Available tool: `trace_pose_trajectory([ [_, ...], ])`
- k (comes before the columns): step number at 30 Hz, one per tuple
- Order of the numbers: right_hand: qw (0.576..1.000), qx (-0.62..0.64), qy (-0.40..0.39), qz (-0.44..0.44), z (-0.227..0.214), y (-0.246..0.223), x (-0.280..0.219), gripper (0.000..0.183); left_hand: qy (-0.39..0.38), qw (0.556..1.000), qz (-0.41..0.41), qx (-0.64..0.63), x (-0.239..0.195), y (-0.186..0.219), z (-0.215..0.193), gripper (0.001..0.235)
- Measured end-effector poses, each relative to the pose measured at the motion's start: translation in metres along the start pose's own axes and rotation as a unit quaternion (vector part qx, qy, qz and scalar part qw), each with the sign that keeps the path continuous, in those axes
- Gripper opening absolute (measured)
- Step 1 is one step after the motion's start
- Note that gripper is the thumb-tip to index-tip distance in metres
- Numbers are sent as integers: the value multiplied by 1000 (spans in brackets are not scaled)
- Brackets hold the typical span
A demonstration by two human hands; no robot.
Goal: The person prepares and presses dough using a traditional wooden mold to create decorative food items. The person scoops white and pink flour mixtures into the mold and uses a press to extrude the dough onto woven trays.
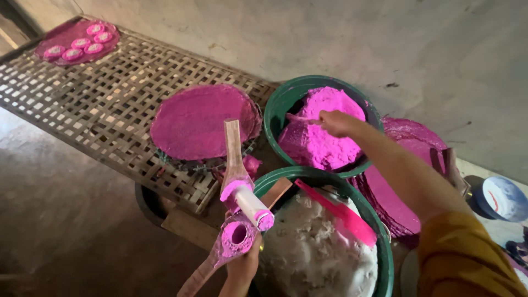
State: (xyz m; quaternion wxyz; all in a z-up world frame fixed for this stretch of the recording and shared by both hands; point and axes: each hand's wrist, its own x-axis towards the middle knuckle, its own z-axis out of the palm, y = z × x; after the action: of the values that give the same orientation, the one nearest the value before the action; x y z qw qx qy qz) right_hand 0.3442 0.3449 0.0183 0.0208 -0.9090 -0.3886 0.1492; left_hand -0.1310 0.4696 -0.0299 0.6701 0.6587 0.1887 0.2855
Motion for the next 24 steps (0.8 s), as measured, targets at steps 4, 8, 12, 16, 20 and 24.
trace_pose_trajectory([
  [4, 969, -241, 49, -7, 4, -8, 36, 15, 17, 991, 86, 100, -7, -11, -2, 32],
  [8, 939, -338, 35, -56, 33, -24, 74, 17, 59, 969, 192, 141, -1, -16, -1, 58],
  [12, 958, -280, 17, -61, 52, -34, 75, 17, 77, 975, 180, 106, 5, -7, -2, 57],
  [16, 955, -283, -51, -76, 44, -37, 40, 22, 80, 966, 208, 130, 13, 13, 1, 52],
  [20, 988, -145, -31, -52, 43, -49, -5, 36, 97, 971, 175, 133, 13, 28, 2, 38],
  [24, 997, -42, 36, -55, 37, -59, -48, 47, 117, 992, 18, 37, 13, 25, 9, 36],
])
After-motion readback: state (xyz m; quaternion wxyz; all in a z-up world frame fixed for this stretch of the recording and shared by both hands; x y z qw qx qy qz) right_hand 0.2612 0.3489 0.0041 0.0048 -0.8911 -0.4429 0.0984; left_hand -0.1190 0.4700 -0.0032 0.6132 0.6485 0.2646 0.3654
